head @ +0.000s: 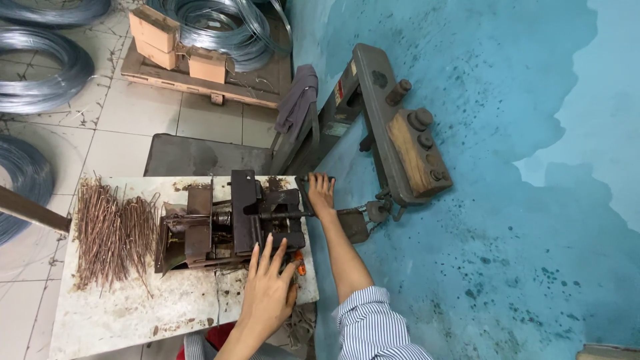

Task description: Operating a manual machine to process thin metal rods by loading them and pulling a lever

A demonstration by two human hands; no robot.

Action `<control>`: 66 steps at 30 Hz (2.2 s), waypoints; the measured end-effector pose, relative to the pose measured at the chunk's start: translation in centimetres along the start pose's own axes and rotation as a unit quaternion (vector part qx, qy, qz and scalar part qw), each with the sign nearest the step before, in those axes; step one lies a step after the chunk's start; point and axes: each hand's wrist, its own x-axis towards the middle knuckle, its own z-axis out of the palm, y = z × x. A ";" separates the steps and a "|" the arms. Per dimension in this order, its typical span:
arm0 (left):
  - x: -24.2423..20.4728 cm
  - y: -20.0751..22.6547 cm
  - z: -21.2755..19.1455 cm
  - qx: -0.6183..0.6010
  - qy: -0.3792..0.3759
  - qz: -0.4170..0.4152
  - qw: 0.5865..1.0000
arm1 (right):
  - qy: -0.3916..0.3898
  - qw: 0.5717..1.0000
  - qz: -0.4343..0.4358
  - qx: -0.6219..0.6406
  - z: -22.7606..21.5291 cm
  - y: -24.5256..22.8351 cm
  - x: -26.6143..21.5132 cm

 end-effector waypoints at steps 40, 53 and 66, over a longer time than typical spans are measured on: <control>-0.6 0.0 0.1 0.018 0.028 0.019 0.999 | 0.249 0.957 0.129 0.075 -28.0 -1.5 -8.8; -0.6 0.2 -0.4 -0.006 0.001 0.008 1.000 | 0.161 0.977 0.140 0.017 -24.5 0.9 6.7; -0.5 0.1 -0.2 -0.041 0.020 -0.012 0.999 | -0.129 0.986 0.097 0.042 -8.5 1.2 9.2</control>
